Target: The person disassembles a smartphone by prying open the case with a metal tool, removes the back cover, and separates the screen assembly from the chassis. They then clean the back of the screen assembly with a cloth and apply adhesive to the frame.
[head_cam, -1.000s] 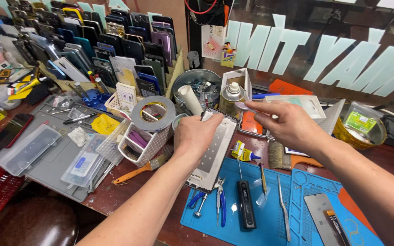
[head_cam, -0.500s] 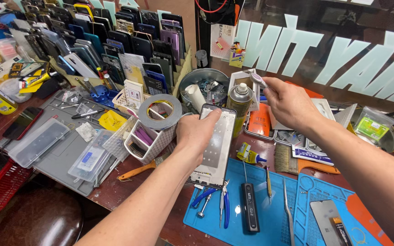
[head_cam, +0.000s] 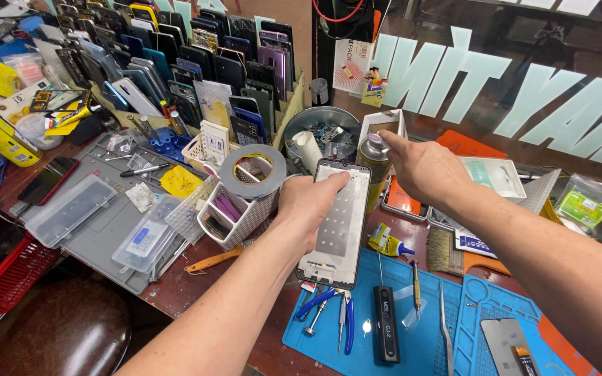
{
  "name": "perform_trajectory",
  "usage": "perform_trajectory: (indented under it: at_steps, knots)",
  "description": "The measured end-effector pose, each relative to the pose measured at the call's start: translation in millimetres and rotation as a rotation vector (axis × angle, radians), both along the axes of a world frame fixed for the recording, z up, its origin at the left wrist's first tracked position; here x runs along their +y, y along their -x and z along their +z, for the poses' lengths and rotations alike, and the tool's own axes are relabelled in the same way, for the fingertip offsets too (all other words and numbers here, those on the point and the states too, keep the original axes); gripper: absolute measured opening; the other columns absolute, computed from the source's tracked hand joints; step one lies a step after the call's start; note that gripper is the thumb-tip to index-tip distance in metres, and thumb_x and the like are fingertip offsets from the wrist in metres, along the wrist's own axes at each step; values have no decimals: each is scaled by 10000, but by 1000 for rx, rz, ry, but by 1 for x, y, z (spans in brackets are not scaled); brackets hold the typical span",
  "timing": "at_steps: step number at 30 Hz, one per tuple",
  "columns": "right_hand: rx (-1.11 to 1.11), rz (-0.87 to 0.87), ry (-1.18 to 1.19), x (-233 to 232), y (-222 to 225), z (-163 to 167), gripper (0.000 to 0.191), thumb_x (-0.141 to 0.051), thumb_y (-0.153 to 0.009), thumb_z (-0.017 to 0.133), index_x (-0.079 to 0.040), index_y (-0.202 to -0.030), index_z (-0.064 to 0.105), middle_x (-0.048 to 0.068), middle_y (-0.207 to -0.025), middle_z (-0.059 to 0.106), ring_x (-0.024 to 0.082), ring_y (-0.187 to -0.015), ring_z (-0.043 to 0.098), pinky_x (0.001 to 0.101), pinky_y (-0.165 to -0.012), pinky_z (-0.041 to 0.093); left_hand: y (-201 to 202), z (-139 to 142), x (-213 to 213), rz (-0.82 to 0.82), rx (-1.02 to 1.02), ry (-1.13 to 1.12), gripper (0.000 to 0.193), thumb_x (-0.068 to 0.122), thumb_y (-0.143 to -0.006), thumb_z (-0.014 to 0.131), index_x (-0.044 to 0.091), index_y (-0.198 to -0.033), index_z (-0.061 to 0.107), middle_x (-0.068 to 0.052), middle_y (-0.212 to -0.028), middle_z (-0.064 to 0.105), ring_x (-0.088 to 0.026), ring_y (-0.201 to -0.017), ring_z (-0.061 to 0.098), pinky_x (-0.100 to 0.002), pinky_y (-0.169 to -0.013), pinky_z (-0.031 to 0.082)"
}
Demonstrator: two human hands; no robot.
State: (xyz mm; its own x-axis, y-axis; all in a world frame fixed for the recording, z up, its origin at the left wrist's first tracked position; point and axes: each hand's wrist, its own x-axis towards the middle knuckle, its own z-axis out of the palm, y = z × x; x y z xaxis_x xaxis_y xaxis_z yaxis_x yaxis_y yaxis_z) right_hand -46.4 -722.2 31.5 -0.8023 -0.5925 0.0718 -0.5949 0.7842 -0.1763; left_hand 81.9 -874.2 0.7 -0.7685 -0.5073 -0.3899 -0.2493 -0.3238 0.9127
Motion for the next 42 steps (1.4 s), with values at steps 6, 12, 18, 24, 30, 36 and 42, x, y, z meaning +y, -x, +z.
perform_trajectory:
  at_steps: [6,12,18,24,30,36,42]
  knots:
    - [41,-1,30,1,0,-2,447,-330,-1022,493,-296,-1467,531,250,-1019,718,457,-927,689,566,-811,538,1,0,3,-11,33,9,245,208,-791,784,-25,-864,755,-100,-794,749,-178,-632,689,-347,-555,541]
    - [9,-23,11,1,3,-4,441,-331,-1022,495,-332,-1461,538,232,-1018,726,450,-927,690,566,-813,536,1,4,5,-15,33,-20,244,206,-792,775,-28,-862,765,-108,-803,760,-183,-644,707,-345,-559,553]
    - [-74,32,70,-2,-2,16,476,-327,-1028,494,-323,-1503,472,229,-964,728,401,-871,711,534,-812,550,-4,5,4,-37,-18,-14,250,225,-796,763,-14,-871,774,-102,-814,767,-179,-659,713,-341,-569,554]
    - [-220,273,162,4,-30,30,493,-322,-988,514,-402,-1474,524,204,-827,730,313,-762,726,442,-763,574,-4,1,5,-12,-16,139,269,235,-800,786,-29,-855,778,-99,-813,749,-170,-658,665,-359,-572,508]
    - [-122,84,84,27,-31,39,431,-340,-1025,540,-369,-1454,566,196,-822,728,319,-757,718,448,-743,557,-9,2,-2,52,-52,164,269,271,-800,786,7,-848,772,-101,-818,767,-182,-672,704,-369,-588,547]
    - [-261,-3,552,36,-34,22,412,-276,-1034,521,-193,-1436,558,110,-811,703,234,-704,663,406,-641,545,13,3,-18,19,144,-354,232,160,-935,606,-8,-1086,660,-137,-920,709,-278,-773,713,-512,-706,605]
    - [-174,103,454,48,-88,-6,344,-238,-1006,564,-161,-1341,577,110,-766,740,272,-674,728,425,-645,556,16,-5,-38,132,311,-551,282,119,-990,496,19,-1238,586,-145,-1164,670,-313,-1018,701,-535,-859,599]
